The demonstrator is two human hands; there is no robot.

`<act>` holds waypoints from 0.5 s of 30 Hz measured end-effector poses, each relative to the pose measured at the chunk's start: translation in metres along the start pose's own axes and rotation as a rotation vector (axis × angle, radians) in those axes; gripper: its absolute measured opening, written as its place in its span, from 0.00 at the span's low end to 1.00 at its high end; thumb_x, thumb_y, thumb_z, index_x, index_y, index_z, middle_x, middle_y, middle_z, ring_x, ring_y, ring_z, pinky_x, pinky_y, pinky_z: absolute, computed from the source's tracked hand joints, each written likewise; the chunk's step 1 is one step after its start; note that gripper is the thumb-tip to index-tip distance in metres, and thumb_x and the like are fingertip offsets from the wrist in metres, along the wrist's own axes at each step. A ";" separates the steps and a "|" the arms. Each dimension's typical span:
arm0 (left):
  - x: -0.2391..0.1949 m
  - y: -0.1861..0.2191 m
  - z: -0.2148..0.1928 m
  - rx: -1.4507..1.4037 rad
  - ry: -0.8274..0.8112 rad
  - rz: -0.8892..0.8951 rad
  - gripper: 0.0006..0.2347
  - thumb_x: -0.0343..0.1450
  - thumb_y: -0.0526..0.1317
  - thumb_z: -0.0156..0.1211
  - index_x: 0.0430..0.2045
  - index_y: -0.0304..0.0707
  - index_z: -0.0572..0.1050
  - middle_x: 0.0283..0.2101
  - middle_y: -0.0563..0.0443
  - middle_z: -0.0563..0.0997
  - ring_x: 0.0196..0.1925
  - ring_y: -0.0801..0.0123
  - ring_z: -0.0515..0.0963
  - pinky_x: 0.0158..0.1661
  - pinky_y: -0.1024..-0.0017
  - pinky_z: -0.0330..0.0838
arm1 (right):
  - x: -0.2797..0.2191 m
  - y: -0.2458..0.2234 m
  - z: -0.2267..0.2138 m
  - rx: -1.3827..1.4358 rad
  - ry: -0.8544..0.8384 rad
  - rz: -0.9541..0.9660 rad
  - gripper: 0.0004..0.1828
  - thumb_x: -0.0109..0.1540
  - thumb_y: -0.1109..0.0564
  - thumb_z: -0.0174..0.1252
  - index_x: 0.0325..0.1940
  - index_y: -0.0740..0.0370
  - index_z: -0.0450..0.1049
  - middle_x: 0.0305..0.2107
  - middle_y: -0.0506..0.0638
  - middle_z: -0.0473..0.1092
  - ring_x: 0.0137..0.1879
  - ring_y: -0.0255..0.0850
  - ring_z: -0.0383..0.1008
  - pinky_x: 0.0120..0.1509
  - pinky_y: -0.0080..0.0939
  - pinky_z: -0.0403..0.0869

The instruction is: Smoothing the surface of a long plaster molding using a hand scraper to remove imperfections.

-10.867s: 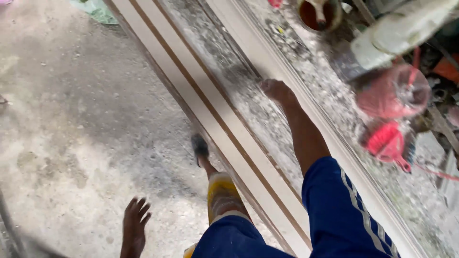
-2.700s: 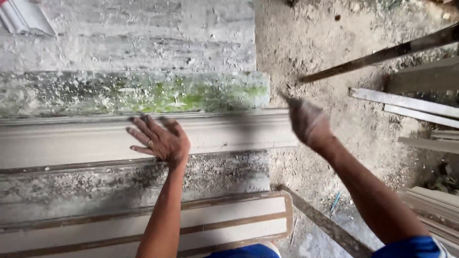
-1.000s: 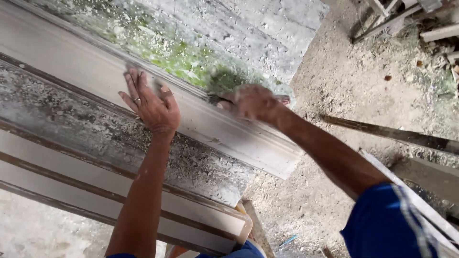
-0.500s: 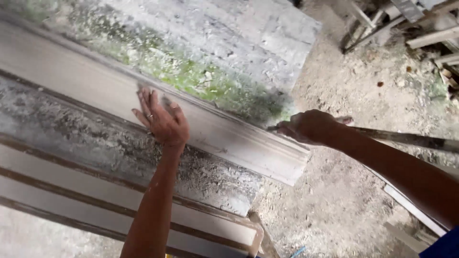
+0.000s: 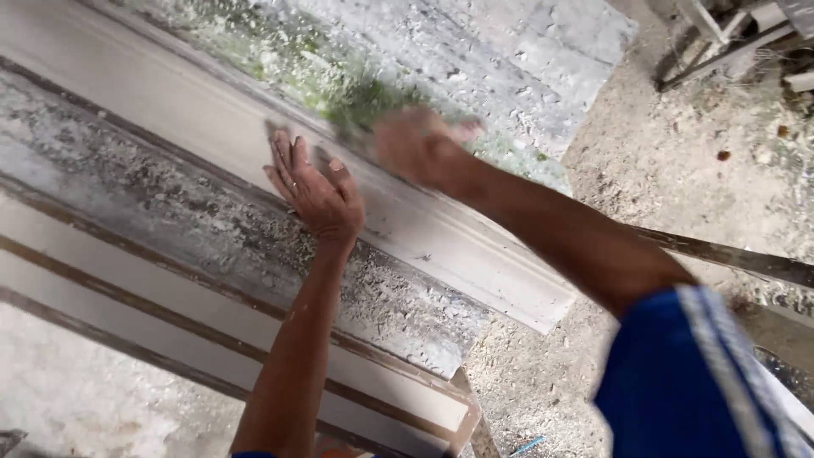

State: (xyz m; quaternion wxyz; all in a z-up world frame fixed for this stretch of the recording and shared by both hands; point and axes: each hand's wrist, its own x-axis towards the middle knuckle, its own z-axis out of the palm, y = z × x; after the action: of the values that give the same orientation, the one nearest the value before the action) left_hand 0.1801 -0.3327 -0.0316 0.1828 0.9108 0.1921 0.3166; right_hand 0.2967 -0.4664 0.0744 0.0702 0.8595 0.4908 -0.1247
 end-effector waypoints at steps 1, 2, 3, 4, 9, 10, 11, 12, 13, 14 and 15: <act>0.005 0.008 -0.008 -0.061 -0.081 -0.123 0.25 0.78 0.51 0.37 0.60 0.27 0.67 0.72 0.35 0.62 0.76 0.48 0.58 0.72 0.41 0.45 | 0.029 0.003 -0.001 -0.150 -0.168 -0.077 0.08 0.67 0.56 0.49 0.47 0.44 0.69 0.19 0.44 0.60 0.20 0.36 0.60 0.20 0.37 0.66; 0.010 0.015 -0.016 -0.122 -0.160 -0.248 0.30 0.78 0.54 0.26 0.58 0.25 0.68 0.73 0.36 0.58 0.78 0.52 0.54 0.75 0.39 0.41 | 0.058 0.007 -0.003 -0.301 -0.336 -0.149 0.13 0.74 0.54 0.43 0.63 0.51 0.66 0.19 0.44 0.50 0.22 0.35 0.50 0.19 0.33 0.60; 0.001 0.003 -0.005 -0.126 -0.160 -0.241 0.30 0.78 0.54 0.26 0.58 0.25 0.68 0.73 0.36 0.58 0.78 0.52 0.54 0.75 0.39 0.41 | 0.026 0.010 -0.002 -0.300 -0.334 -0.142 0.13 0.74 0.54 0.43 0.63 0.51 0.66 0.19 0.44 0.50 0.22 0.35 0.50 0.19 0.33 0.60; -0.007 -0.009 0.006 -0.128 -0.064 -0.136 0.25 0.78 0.51 0.35 0.59 0.27 0.67 0.71 0.36 0.61 0.75 0.47 0.58 0.73 0.42 0.44 | -0.004 0.012 -0.003 -0.260 -0.284 -0.115 0.14 0.71 0.53 0.46 0.62 0.47 0.66 0.23 0.44 0.55 0.24 0.38 0.56 0.21 0.38 0.64; -0.016 -0.012 0.016 -0.159 0.047 -0.057 0.20 0.77 0.47 0.43 0.58 0.30 0.67 0.67 0.36 0.66 0.70 0.44 0.66 0.69 0.44 0.47 | -0.158 0.034 0.030 -0.142 -0.067 -0.011 0.22 0.59 0.51 0.60 0.56 0.33 0.69 0.38 0.46 0.73 0.35 0.49 0.81 0.30 0.57 0.80; -0.015 -0.010 0.014 -0.188 0.040 -0.059 0.20 0.76 0.48 0.44 0.55 0.31 0.68 0.66 0.36 0.67 0.69 0.45 0.66 0.69 0.43 0.46 | -0.183 0.044 0.065 -0.225 -0.058 0.015 0.15 0.61 0.51 0.59 0.51 0.34 0.68 0.36 0.43 0.72 0.33 0.45 0.79 0.29 0.52 0.79; -0.020 -0.007 0.010 -0.218 0.020 -0.061 0.20 0.76 0.49 0.45 0.53 0.31 0.69 0.64 0.37 0.68 0.68 0.45 0.67 0.69 0.43 0.45 | -0.217 0.048 0.094 -0.299 -0.059 0.046 0.10 0.62 0.50 0.58 0.45 0.35 0.68 0.34 0.41 0.71 0.31 0.40 0.78 0.28 0.46 0.78; -0.018 -0.007 0.014 -0.225 0.013 -0.058 0.20 0.76 0.49 0.45 0.53 0.31 0.69 0.64 0.37 0.68 0.68 0.45 0.67 0.69 0.43 0.45 | -0.171 0.039 0.075 -0.297 -0.065 0.055 0.10 0.62 0.50 0.58 0.45 0.35 0.68 0.34 0.41 0.71 0.31 0.40 0.78 0.28 0.46 0.78; -0.019 -0.007 0.015 -0.260 0.000 -0.073 0.20 0.74 0.51 0.46 0.52 0.34 0.69 0.63 0.40 0.68 0.66 0.49 0.68 0.70 0.44 0.44 | -0.125 0.027 0.056 -0.271 -0.114 0.077 0.06 0.63 0.50 0.57 0.42 0.36 0.70 0.31 0.40 0.72 0.30 0.40 0.78 0.29 0.47 0.78; -0.021 -0.008 0.015 -0.294 -0.013 -0.088 0.20 0.73 0.52 0.47 0.50 0.36 0.69 0.62 0.43 0.67 0.65 0.53 0.68 0.70 0.45 0.43 | -0.079 0.015 0.037 -0.244 -0.163 0.100 0.02 0.63 0.49 0.56 0.38 0.36 0.72 0.28 0.40 0.72 0.30 0.39 0.78 0.30 0.47 0.77; -0.020 -0.005 0.017 -0.308 -0.007 -0.083 0.20 0.73 0.52 0.47 0.50 0.36 0.69 0.62 0.43 0.67 0.65 0.53 0.68 0.70 0.45 0.43 | -0.029 0.002 0.014 -0.254 -0.161 0.112 0.02 0.63 0.49 0.56 0.38 0.36 0.72 0.28 0.40 0.72 0.30 0.39 0.78 0.30 0.47 0.77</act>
State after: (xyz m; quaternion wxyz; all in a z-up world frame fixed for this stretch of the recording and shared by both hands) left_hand 0.1758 -0.3414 -0.0567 0.3337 0.8645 0.1779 0.3312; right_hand 0.2819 -0.4946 0.0696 0.2242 0.8570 0.4466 -0.1260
